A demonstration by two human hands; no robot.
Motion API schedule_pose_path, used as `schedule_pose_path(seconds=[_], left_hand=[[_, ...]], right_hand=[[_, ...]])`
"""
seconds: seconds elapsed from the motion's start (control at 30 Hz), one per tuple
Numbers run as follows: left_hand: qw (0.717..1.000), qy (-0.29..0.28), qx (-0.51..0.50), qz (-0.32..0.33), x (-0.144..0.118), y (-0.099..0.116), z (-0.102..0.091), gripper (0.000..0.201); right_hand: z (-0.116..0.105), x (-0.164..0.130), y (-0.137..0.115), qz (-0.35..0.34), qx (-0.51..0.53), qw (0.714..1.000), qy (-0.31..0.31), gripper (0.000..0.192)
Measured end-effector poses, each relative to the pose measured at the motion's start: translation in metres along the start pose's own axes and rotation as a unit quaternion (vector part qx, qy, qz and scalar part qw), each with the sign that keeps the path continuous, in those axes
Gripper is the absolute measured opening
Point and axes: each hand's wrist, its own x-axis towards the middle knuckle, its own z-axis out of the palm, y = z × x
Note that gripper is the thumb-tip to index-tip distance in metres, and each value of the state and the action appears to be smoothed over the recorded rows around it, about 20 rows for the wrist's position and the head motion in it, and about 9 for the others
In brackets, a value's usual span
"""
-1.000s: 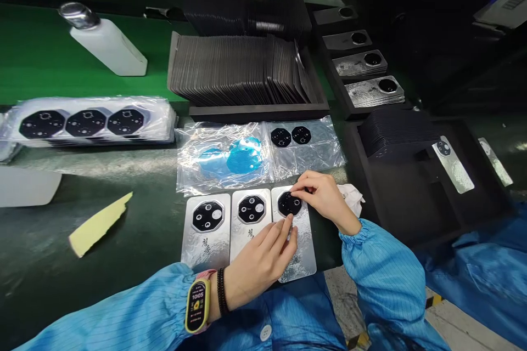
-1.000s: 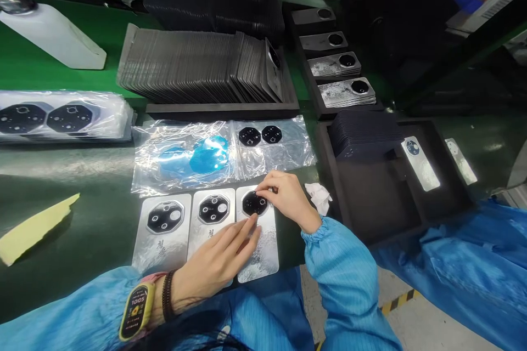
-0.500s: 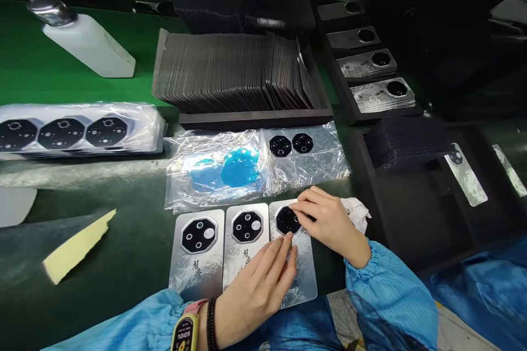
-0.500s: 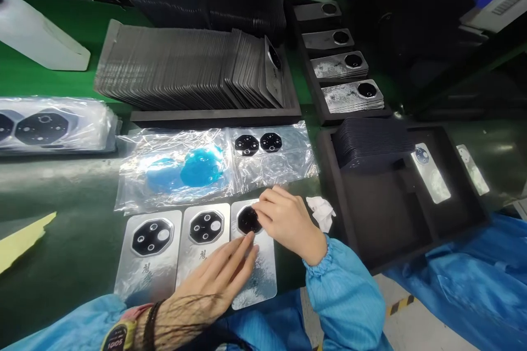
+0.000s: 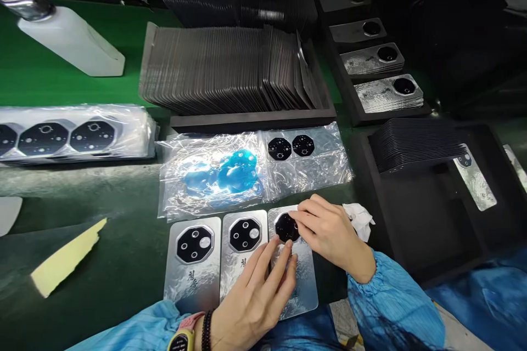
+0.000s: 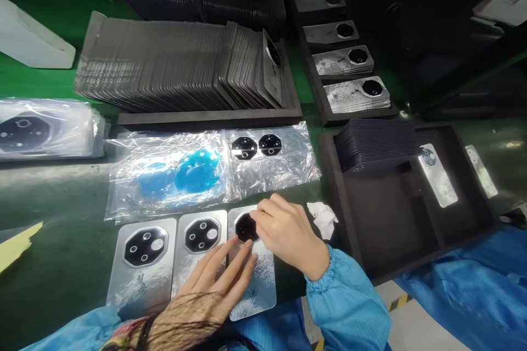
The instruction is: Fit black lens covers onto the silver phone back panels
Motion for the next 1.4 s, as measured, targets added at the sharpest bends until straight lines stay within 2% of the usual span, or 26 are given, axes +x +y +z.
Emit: schedule_pose_path(seconds=[0.8,1.1,1.2,1.3,1.4], left_hand=[[1.0,0.008,0.001,0.012,0.0,-0.001,0.0,0.033],[1.0,0.004,0.011,0.021,0.001,-0.003,-0.001,0.029],[1.0,0.006,0.008,0.023,0.002,-0.003,-0.001,0.028],[1.0,0.019,0.01,0.018,0.003,-0.002,0.001,0.031],[0.999,0.029,0.014,0.016,0.002,-0.001,0.005,0.034]], right_hand=[[-0.001,0.001,0.0,-0.034,-0.041,0.999,-0.008,0.03],[0.002,-0.001,-0.004,-0.088,-0.096,0.991,-0.027,0.029],[0.001,0.0,-0.002,-0.068,-0.058,0.996,0.006,0.027],[-0.002,0.0,0.004,-0.004,-0.016,0.997,0.074,0.025],[-0.003,-0.002,0.008,0.039,-0.027,0.995,0.082,0.025]])
